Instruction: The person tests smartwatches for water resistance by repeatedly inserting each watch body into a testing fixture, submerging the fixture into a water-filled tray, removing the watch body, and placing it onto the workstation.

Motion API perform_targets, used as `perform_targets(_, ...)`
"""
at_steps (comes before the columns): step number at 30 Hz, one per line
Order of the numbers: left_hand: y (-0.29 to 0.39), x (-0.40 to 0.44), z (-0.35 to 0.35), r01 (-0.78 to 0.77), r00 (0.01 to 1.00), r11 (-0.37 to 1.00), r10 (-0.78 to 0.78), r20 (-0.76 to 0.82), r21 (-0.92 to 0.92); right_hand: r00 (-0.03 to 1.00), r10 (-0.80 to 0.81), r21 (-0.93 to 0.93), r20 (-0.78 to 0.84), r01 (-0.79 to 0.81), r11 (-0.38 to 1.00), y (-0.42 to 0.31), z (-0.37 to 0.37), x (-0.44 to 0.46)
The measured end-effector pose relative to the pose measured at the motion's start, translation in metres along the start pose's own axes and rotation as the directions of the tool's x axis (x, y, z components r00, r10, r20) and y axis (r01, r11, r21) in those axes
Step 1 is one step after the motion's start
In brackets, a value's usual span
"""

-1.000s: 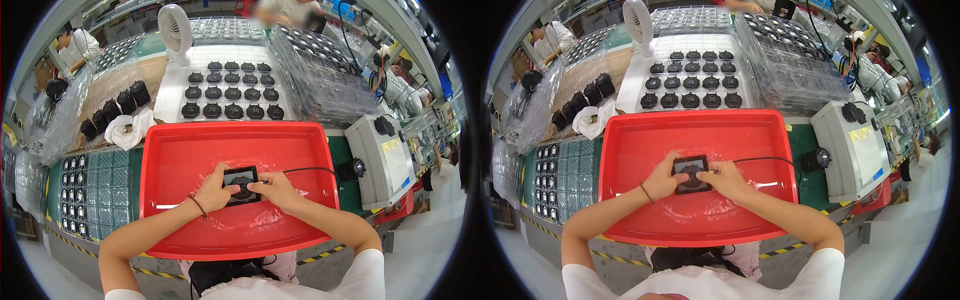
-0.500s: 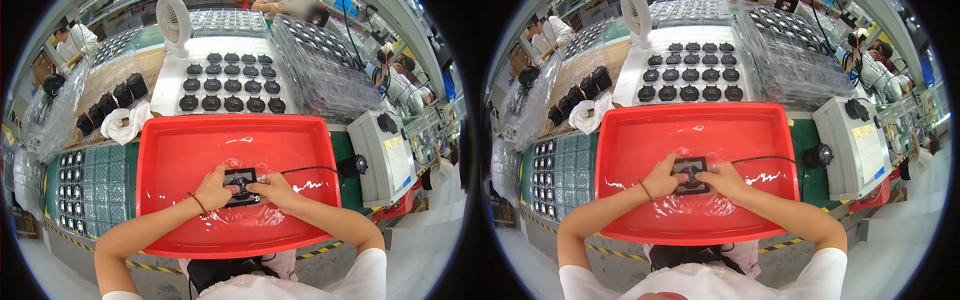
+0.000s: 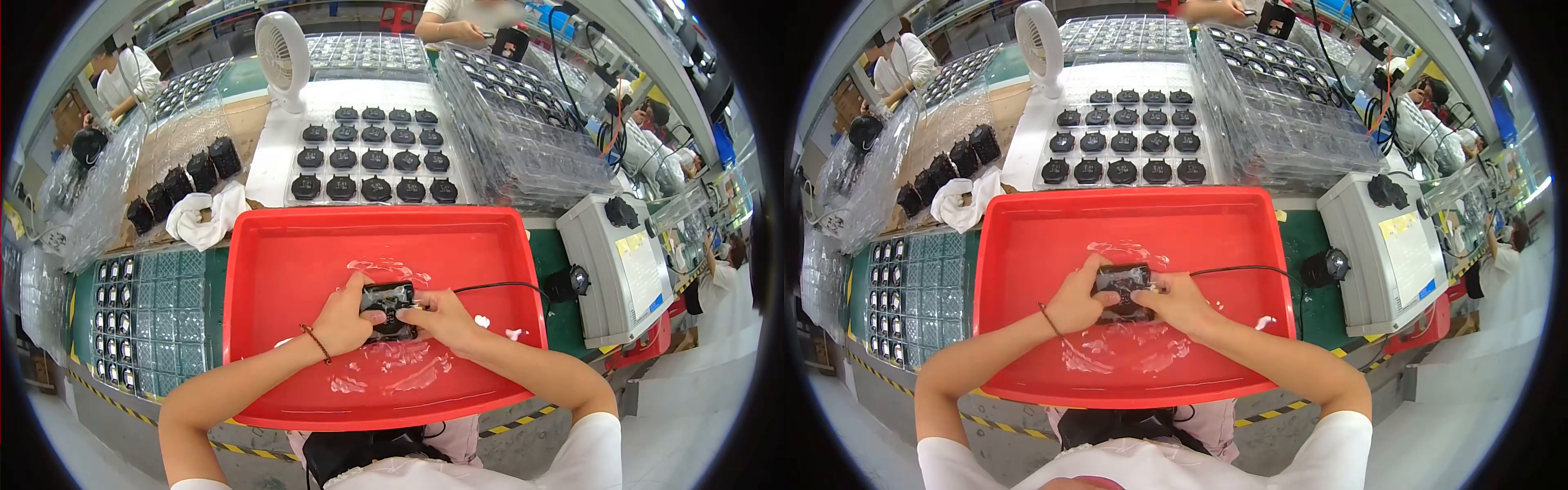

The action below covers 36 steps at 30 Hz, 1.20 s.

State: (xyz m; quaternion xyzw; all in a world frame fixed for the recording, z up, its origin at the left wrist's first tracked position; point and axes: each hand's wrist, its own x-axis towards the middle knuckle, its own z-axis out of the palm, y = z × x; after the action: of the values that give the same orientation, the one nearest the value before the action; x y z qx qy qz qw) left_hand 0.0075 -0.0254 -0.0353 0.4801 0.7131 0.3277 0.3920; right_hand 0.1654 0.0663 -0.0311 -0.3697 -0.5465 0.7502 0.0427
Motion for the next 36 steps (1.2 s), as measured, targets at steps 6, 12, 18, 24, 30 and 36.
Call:
perform_targets(6,0.018,-0.003,-0.010,-0.310,0.936,0.951,0.305,-0.177,0.001,0.934,-0.358,-0.208,-0.011,0.348,0.914,-0.018,-0.004,-0.003)
perform_targets(12,0.031,-0.008,-0.019,-0.476,0.833,0.869,0.495,-0.248,0.137,0.801,-0.599,-0.532,-0.008,0.503,0.681,-0.026,-0.004,-0.010)
perform_targets(18,0.027,-0.007,-0.020,-0.527,0.784,0.820,0.570,-0.246,0.221,0.752,-0.658,-0.545,-0.036,0.537,0.644,-0.029,-0.003,-0.013)
perform_targets(24,0.040,-0.009,-0.023,-0.616,0.669,0.740,0.672,-0.317,0.268,0.807,-0.586,-0.344,-0.068,0.533,0.773,-0.026,-0.008,-0.007)
perform_targets(30,0.040,-0.015,-0.022,-0.608,0.695,0.704,0.695,-0.184,0.367,0.917,-0.400,0.025,-0.018,0.400,0.916,-0.021,-0.005,-0.006)
perform_targets(36,0.054,-0.014,-0.079,-0.467,0.784,0.785,0.580,-0.220,0.406,0.961,-0.260,0.219,-0.092,0.274,0.936,-0.028,-0.004,-0.008)
